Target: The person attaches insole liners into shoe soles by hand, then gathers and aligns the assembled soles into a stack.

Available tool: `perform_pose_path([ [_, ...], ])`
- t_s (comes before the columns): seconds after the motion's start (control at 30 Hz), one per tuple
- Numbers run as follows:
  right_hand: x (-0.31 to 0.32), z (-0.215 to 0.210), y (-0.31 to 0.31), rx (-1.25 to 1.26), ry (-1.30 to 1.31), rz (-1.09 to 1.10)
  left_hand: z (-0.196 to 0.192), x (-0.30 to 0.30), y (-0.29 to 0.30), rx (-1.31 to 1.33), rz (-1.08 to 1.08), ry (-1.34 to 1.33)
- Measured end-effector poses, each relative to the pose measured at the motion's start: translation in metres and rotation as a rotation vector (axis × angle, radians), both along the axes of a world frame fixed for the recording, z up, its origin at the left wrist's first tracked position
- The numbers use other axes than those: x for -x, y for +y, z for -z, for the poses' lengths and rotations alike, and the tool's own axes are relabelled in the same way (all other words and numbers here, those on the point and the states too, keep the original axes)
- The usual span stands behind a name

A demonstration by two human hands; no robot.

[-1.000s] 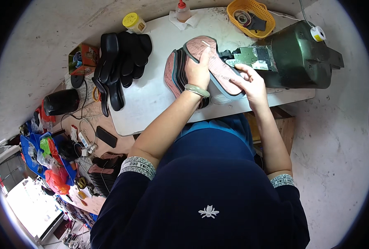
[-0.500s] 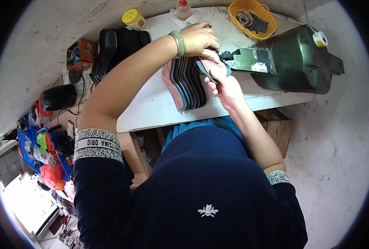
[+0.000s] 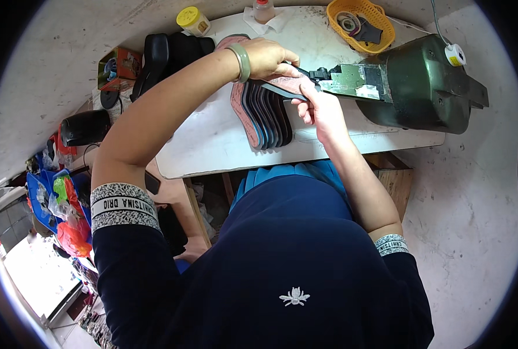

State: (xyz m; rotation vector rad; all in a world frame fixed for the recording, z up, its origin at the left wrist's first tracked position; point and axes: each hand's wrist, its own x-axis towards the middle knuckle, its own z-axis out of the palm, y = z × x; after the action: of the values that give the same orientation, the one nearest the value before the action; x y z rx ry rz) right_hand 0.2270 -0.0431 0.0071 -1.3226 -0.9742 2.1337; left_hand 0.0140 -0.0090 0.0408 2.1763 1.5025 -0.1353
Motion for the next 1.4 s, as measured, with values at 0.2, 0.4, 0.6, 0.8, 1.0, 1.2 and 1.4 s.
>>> perform_pose_path([
  [0.2, -0.009, -0.013, 0.008, -0.088, -0.033, -0.020, 0.008, -0.010, -0.030, 0.090, -0.215, -0.187],
  [0.4, -0.012, -0.015, 0.011, -0.137, -0.081, -0.053, 0.015, -0.024, -0.049, 0.055, -0.398, -0.353],
  [0.6, -0.022, -0.003, 0.001, -0.183, -0.044, -0.030, 0.016, -0.037, -0.058, 0.082, -0.525, -0.371],
  [0.8, -0.064, 0.012, -0.033, -0.288, 0.018, -0.140, 0.006, -0.053, -0.062, 0.331, -0.778, -0.563],
  [1.0, -0.089, 0.014, -0.097, -0.014, 0.222, -0.265, 0.018, -0.060, -0.057, 0.277, -0.942, -0.625],
  [1.2, -0.075, 0.038, -0.093, 0.014, 0.265, -0.210, 0.018, -0.063, -0.049, -0.073, -0.923, -0.381],
  [1.4, -0.055, 0.059, -0.078, -0.086, 0.332, -0.241, 0.045, -0.061, -0.033, -0.314, -1.026, -0.395],
])
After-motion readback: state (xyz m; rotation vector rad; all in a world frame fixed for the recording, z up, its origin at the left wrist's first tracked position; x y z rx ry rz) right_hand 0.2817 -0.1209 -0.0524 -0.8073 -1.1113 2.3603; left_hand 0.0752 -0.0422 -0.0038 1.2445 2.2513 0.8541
